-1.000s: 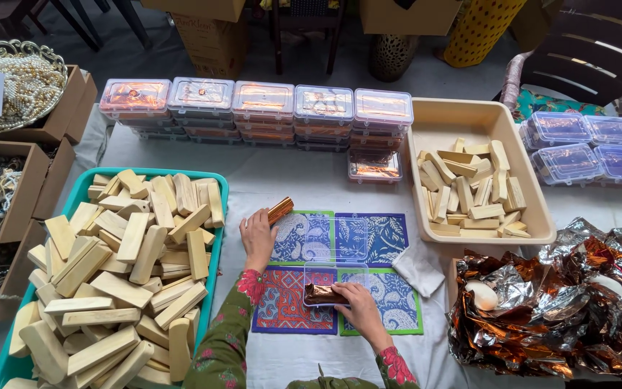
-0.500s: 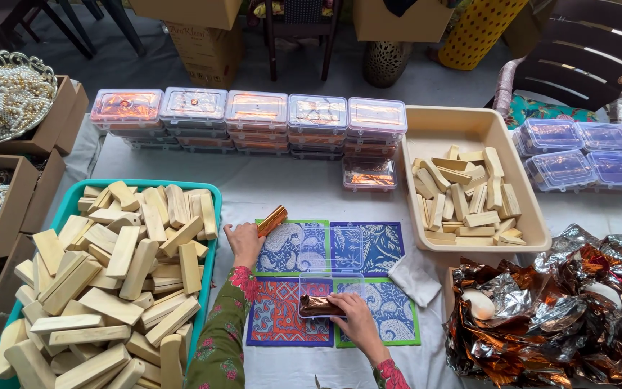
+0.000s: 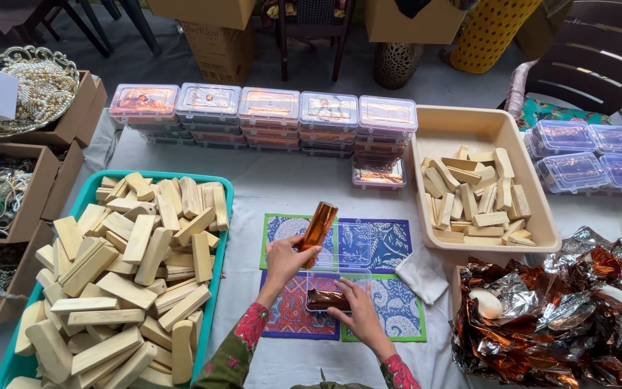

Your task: The person wipes a small plastic container with a white cloth, places a stack of copper-colored sheets inside, and closes the lid. They then wipe a wooden block with the cloth and wrap it in a sheet of copper foil, folding the edges to secure it.

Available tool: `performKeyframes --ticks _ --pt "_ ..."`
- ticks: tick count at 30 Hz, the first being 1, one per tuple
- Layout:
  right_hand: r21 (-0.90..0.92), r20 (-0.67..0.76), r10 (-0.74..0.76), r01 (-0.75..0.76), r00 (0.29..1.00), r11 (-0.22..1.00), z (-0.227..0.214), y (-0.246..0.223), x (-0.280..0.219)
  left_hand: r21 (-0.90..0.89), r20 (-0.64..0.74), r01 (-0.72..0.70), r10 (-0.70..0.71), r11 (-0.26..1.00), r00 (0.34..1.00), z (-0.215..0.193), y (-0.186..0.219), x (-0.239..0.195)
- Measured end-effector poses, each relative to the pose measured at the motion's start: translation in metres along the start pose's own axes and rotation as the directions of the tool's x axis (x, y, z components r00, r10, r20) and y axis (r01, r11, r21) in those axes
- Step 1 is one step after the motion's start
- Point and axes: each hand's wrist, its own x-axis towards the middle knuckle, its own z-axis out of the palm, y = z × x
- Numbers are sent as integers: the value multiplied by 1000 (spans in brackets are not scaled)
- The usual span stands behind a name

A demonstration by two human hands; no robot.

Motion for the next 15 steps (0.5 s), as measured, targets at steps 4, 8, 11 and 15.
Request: performKeyframes --ticks 4,8,11,15 --pt "358 -164 159 -91 974 929 18 26 15 -496 193 108 -12 861 981 26 -10 -20" --pt "967 121 394 -198 911 160 15 30 29 -554 271 79 90 829 958 34 -4 -43" --pt "981 191 402 -159 896 -113 26 46 28 -546 291 132 40 827 956 35 -3 -56" --pt "971 228 441 -237 868 -36 42 70 22 -412 224 148 -57 899 973 39 -9 -66"
